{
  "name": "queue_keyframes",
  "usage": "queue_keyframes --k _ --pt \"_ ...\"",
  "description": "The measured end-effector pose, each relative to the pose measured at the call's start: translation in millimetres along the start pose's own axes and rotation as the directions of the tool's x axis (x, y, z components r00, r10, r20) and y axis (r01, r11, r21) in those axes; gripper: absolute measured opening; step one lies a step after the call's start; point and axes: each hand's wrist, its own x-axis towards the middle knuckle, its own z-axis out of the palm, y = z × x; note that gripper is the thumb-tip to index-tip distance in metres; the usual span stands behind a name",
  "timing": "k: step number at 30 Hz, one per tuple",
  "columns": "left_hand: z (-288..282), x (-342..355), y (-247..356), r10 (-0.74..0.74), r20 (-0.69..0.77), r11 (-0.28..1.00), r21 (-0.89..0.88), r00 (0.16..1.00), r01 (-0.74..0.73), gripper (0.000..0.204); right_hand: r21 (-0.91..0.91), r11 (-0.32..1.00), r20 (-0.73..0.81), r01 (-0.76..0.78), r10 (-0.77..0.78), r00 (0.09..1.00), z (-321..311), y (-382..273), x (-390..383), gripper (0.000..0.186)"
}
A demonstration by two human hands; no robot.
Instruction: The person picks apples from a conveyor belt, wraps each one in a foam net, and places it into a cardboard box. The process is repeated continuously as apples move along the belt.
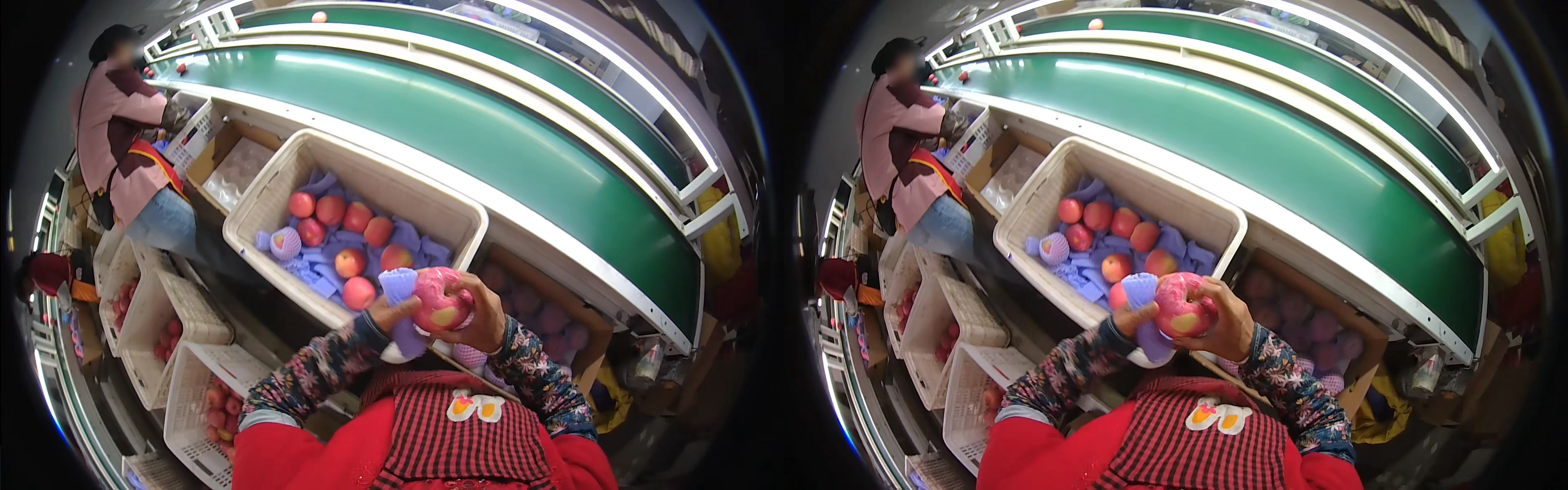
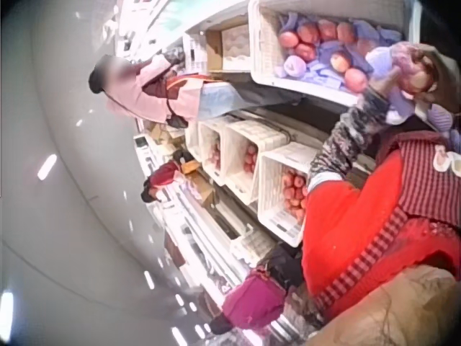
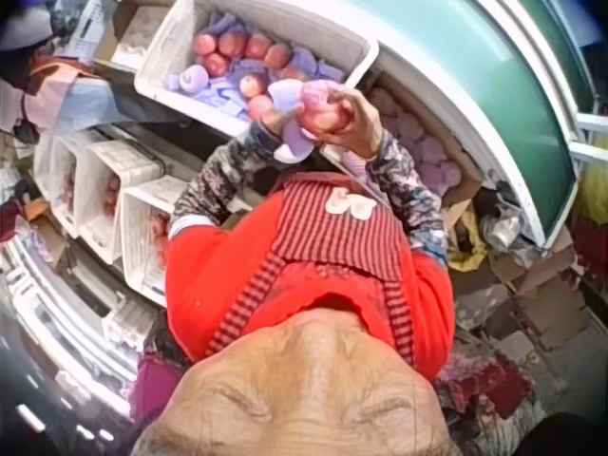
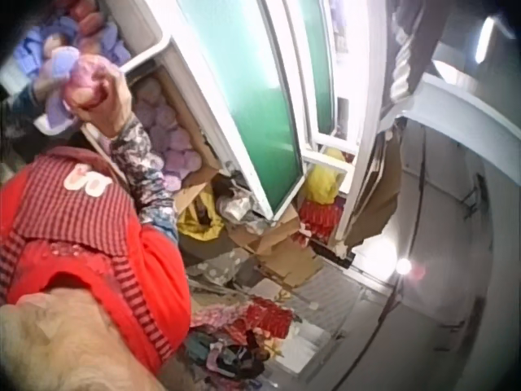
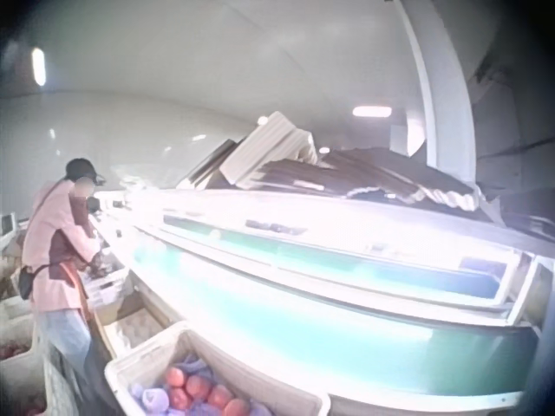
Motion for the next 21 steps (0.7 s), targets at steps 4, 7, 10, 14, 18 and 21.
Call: queue_keyframes --k 4,7,10,14,18,21 --pt "21.6 -30.1 -4.4 0.115 -0.242 0.991 0.091 0.963 -0.096 0.068 -0.018 0.999 0.112 -0.029 0.031 0.993 17.6 -13.0 -2.1 0.07" --pt "33.4 -54.2 -6.1 0.213 -0.316 0.971 0.173 0.925 -0.165 0.07 -0.015 0.997 0.216 -0.077 0.078 0.973 26.5 -23.1 -10.2 0.071" --pt "46.5 -76.7 -7.1 0.204 -0.386 0.979 0.105 0.9 -0.177 0.072 0.056 0.994 0.301 -0.091 0.07 0.951 27.7 -35.7 -18.3 0.07" --pt "59.0 -104.8 -26.1 0.218 -0.474 0.972 0.023 0.853 -0.235 0.062 0.275 0.956 0.318 -0.1 0.007 0.948 36.9 -35.4 -43.2 0.075" --pt "81.8 -133.8 -43.6 0.222 -0.571 0.94 -0.091 0.79 -0.329 0.056 0.497 0.838 0.394 -0.224 0.012 0.919 46.5 -47.3 -63.6 0.071" --pt "83.8 -163.8 -67.4 0.293 -0.651 0.903 -0.052 0.7 -0.427 0.051 0.583 0.752 0.536 -0.308 -0.071 0.841 60.9 -43.9 -76.2 0.076"
